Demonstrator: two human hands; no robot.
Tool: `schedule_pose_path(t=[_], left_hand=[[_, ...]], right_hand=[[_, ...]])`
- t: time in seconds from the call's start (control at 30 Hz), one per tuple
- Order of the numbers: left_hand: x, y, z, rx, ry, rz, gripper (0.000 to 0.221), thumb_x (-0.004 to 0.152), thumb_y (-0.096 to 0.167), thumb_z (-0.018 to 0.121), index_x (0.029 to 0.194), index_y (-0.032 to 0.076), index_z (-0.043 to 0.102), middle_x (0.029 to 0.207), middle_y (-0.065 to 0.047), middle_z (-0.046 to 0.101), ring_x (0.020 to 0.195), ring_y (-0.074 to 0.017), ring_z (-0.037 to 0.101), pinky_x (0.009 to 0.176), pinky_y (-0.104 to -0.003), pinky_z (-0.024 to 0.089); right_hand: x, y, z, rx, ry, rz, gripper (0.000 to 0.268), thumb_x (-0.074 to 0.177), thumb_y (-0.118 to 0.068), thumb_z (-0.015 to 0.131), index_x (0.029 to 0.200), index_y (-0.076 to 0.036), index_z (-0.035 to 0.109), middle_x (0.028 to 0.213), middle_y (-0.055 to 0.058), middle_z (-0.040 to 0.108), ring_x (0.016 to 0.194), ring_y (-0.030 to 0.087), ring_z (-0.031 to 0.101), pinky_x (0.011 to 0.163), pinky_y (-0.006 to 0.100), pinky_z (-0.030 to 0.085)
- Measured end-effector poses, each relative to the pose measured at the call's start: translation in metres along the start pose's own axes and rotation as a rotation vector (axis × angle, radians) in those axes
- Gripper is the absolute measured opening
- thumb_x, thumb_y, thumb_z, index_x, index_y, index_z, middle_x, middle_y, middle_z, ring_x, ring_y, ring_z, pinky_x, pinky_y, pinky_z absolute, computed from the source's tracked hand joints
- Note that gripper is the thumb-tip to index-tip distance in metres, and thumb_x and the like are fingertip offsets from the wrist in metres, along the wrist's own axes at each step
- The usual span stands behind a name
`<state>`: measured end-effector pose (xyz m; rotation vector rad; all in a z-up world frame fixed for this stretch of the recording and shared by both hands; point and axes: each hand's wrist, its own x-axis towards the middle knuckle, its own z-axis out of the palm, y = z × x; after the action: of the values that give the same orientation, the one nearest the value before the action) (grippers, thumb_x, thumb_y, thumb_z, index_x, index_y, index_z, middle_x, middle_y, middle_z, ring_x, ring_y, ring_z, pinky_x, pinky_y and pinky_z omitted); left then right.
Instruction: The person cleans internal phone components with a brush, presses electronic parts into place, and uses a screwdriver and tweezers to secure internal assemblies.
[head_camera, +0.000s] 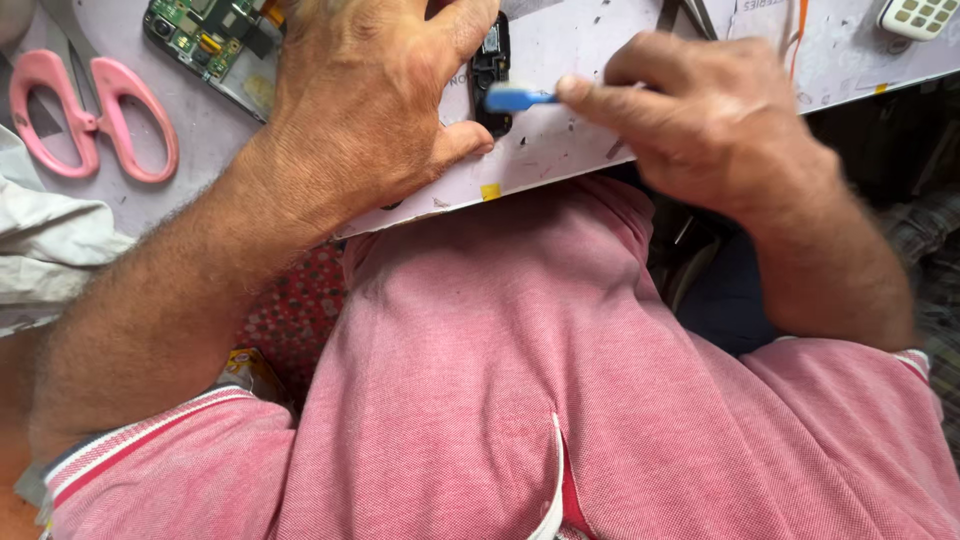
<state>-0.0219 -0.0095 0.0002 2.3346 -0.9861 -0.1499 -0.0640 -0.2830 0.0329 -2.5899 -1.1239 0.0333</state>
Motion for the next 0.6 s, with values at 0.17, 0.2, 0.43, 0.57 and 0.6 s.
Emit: schedule_pose_path(t=[0.17,0.2,0.43,0.57,0.6], left_hand=[[0.001,-0.004,-0.003,-0.017,-0.095,-0.02,0.071,0.075,0.04,0.096,0.132,0.009,0.066,0.119,-0.012,0.063,0.112,-0.0347,0.061,0.09,-0.053,0.047],[0.002,-0.004,-0.004,-0.036,-0.096,-0.017,0.07,0.075,0.04,0.097,0.13,0.009,0.066,0.12,-0.012,0.063,0.114,-0.0343,0.061,0.092,-0.053,0.047],[-0.001,-0.003,-0.001,-0.049,-0.062,-0.003,0.072,0.074,0.04,0.097,0.13,0.006,0.065,0.122,-0.014,0.062,0.114,-0.0358,0.059,0.09,-0.052,0.046],[0.0,-0.004,-0.003,-0.049,-0.016,0.019,0.075,0.071,0.038,0.097,0.13,0.006,0.065,0.119,-0.015,0.062,0.111,-0.037,0.059,0.087,-0.052,0.046],[0.0,-0.003,-0.003,-0.051,-0.009,0.028,0.074,0.071,0.037,0.096,0.129,0.005,0.064,0.118,-0.015,0.062,0.11,-0.037,0.059,0.087,-0.052,0.046]], right_hand=[[-0.004,0.003,-0.002,0.0,-0.029,0.018,0.043,0.089,-0.001,0.076,0.13,-0.016,0.073,0.099,0.001,0.068,0.074,0.017,0.066,0.063,0.033,0.051],[-0.004,0.006,-0.004,-0.022,-0.014,0.024,0.042,0.09,-0.001,0.077,0.129,-0.016,0.073,0.098,0.002,0.068,0.074,0.017,0.065,0.063,0.033,0.051],[-0.007,0.011,-0.002,-0.063,0.002,0.012,0.04,0.087,0.001,0.075,0.125,-0.012,0.075,0.097,0.004,0.068,0.075,0.016,0.066,0.064,0.031,0.051],[-0.004,0.009,-0.007,-0.042,0.005,0.018,0.038,0.09,0.002,0.076,0.126,-0.012,0.074,0.096,0.005,0.068,0.075,0.016,0.065,0.064,0.031,0.051],[-0.004,0.008,-0.009,-0.039,0.009,0.025,0.038,0.091,0.003,0.076,0.126,-0.012,0.074,0.096,0.005,0.068,0.076,0.017,0.065,0.064,0.031,0.051]])
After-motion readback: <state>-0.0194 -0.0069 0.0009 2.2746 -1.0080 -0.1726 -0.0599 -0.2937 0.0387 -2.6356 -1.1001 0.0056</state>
